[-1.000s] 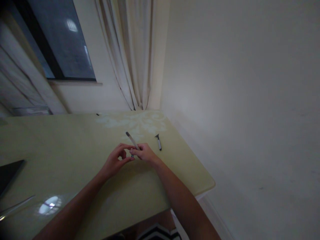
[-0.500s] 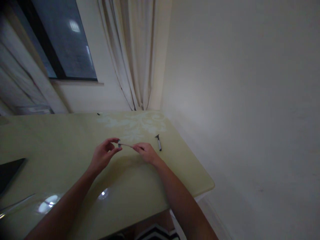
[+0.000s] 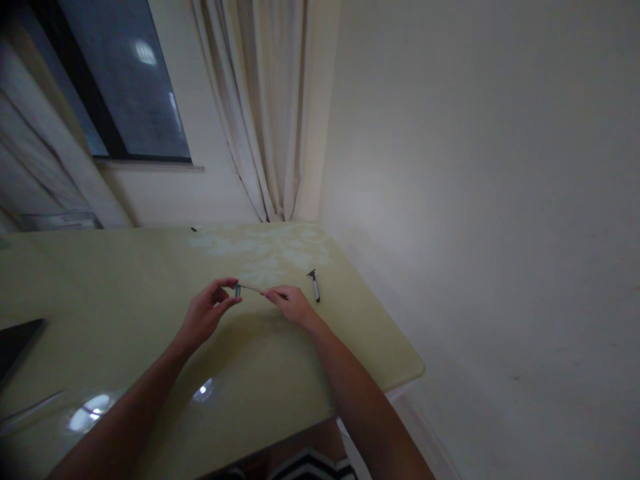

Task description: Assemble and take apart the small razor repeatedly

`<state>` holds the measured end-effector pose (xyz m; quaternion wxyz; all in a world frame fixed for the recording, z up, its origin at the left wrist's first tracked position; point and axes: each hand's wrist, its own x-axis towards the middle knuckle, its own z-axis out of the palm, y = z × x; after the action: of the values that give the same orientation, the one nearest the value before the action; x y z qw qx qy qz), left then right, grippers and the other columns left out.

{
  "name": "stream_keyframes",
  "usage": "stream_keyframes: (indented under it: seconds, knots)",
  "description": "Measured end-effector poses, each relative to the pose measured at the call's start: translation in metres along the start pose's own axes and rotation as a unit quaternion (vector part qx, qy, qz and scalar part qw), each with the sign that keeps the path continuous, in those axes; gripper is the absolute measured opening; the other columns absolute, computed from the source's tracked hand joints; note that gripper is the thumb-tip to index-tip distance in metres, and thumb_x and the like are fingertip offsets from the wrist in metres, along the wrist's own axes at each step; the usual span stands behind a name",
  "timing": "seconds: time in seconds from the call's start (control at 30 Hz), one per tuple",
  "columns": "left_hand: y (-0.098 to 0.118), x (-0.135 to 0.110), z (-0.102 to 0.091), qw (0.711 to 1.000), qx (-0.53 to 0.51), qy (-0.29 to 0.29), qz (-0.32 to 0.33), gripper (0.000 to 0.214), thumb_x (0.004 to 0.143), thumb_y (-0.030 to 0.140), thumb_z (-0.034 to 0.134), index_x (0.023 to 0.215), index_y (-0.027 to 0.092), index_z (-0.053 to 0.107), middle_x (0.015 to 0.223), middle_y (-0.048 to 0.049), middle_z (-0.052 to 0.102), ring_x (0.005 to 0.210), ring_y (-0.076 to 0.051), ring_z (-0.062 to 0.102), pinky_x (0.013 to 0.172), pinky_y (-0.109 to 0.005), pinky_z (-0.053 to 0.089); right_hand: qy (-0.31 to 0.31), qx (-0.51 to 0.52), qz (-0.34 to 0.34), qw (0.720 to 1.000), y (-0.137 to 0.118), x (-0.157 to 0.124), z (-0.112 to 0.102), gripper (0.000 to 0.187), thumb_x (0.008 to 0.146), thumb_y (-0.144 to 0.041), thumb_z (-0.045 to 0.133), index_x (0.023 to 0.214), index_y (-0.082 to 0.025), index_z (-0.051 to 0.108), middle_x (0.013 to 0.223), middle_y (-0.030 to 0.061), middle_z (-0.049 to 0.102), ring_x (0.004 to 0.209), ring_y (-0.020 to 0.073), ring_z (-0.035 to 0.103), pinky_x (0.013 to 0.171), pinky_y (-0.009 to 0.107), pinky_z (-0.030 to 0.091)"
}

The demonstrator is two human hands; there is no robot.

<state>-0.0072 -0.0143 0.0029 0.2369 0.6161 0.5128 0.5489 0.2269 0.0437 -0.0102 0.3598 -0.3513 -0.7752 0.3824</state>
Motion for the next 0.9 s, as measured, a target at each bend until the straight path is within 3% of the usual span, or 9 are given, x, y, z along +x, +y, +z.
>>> stream_keyframes:
  seconds: [0.1, 0.27, 0.9]
  knots:
    - [-0.0012, -0.0008, 0.0010, 1.000, 0.001, -0.005, 0.005, 0.034, 0.078, 0.040, 0.077, 0.105, 0.022, 0.069, 0.066, 0.0061, 0.056, 0.057, -0.012, 0.050, 0.058, -0.025, 0.042, 0.026, 0.000, 0.000, 1.000, -0.0002, 0.0005, -0.0002, 0.048, 0.097, -0.058, 0.058, 0.107, -0.018, 0.082, 0.093, 0.0068, 0.076, 0.082, 0.0200, 0.063, 0.075, 0.029, 0.045]
    - [-0.0014, -0.0008, -0.0003, 1.000, 0.004, -0.007, 0.006, 0.037, 0.079, 0.042, 0.077, 0.108, 0.021, 0.068, 0.063, 0.0068, 0.054, 0.058, -0.013, 0.050, 0.059, -0.025, 0.041, 0.014, 0.001, -0.013, 1.000, 0.0002, 0.0008, 0.0012, 0.046, 0.097, -0.056, 0.059, 0.105, -0.017, 0.083, 0.098, 0.0091, 0.077, 0.088, 0.0207, 0.066, 0.080, 0.030, 0.046]
    - [0.0001, -0.0001, 0.0004, 1.000, 0.001, 0.001, 0.003, 0.036, 0.078, 0.041, 0.077, 0.106, 0.022, 0.069, 0.066, 0.0054, 0.059, 0.057, -0.013, 0.050, 0.058, -0.026, 0.042, 0.009, -0.010, -0.002, 1.000, 0.0018, 0.0010, 0.0026, 0.043, 0.098, -0.053, 0.061, 0.105, -0.016, 0.082, 0.093, 0.0072, 0.072, 0.082, 0.0184, 0.061, 0.075, 0.028, 0.043]
